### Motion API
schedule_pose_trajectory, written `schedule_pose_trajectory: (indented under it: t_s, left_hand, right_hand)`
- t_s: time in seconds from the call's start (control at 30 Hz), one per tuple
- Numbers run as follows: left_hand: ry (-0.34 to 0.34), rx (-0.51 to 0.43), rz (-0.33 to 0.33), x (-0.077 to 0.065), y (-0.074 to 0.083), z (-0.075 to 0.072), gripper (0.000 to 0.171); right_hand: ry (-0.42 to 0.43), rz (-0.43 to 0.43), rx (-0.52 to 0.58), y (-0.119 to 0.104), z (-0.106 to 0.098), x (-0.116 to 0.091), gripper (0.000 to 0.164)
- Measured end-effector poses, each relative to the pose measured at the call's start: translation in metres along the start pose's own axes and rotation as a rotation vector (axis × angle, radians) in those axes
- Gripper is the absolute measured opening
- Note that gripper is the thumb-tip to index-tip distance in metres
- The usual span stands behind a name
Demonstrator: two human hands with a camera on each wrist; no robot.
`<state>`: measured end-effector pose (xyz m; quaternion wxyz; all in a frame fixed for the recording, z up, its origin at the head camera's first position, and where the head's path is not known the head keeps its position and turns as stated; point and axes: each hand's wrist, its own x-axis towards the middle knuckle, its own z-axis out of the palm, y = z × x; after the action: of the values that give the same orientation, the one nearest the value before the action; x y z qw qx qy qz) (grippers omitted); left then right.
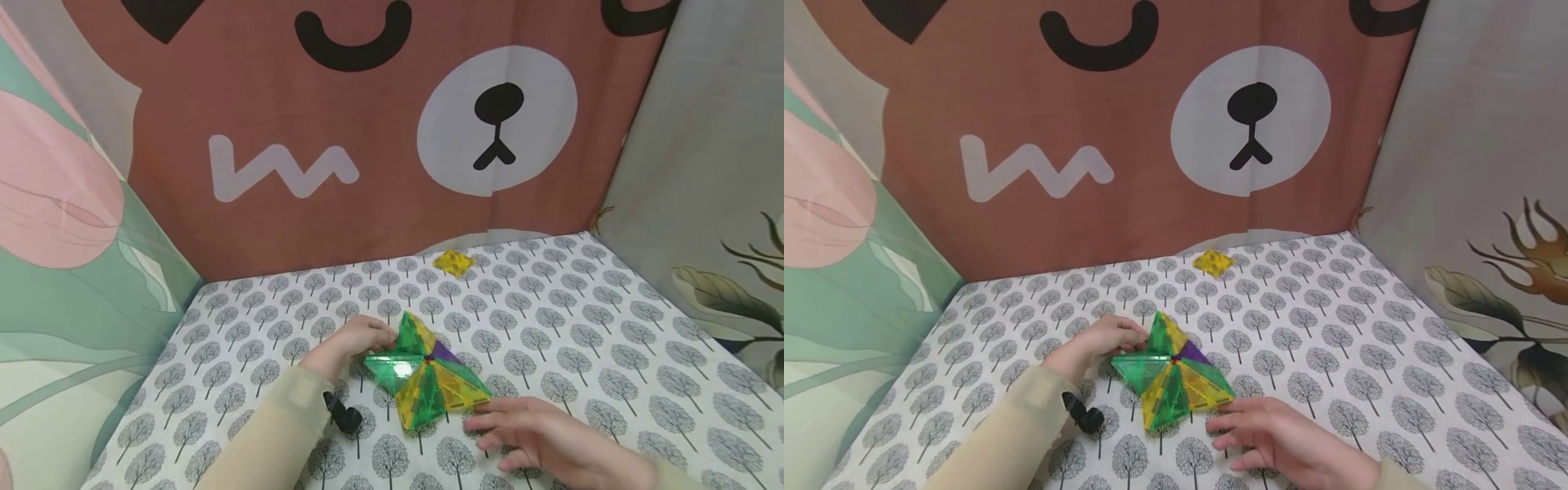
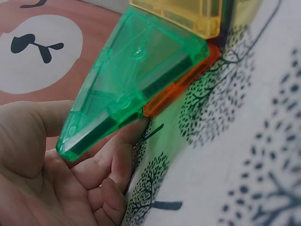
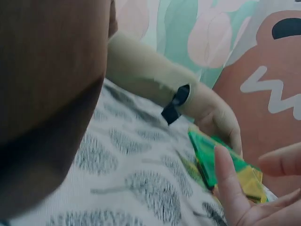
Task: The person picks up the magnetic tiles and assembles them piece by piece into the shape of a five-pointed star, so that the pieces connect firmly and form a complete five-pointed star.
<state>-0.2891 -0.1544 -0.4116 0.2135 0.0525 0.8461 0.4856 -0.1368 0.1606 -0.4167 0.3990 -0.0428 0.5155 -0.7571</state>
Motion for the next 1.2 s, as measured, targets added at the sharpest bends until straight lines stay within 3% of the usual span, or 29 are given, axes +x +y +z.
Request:
schedule_pose_trajectory:
  t_s: [0.27, 0.43, 0.6, 0.83, 1.2]
  left_hand:
    - [-0.014, 0.039, 0.028, -0.01, 0.0, -0.002, 0.022]
    - [0.023, 0.042, 0.025, -0.017, -0.003, -0.001, 0.023]
    - [0.052, 0.034, 0.017, -0.024, -0.005, 0.0, 0.032]
    - [0.054, 0.064, 0.009, -0.04, -0.006, 0.003, 0.048]
    - [0.003, -0.037, 0.051, -0.062, -0.004, 0.012, 0.058]
  right_hand:
    - [0.014, -0.161, 0.054, -0.004, -0.001, 0.007, 0.079]
    - [0.047, -0.2, 0.062, -0.006, -0.005, 0.013, 0.083]
    - [0.072, -0.219, 0.048, -0.01, -0.009, 0.015, 0.079]
    - [0.041, -0.24, 0.046, -0.019, -0.016, 0.019, 0.076]
    - [0.127, -0.258, 0.071, -0.026, -0.024, 0.027, 0.079]
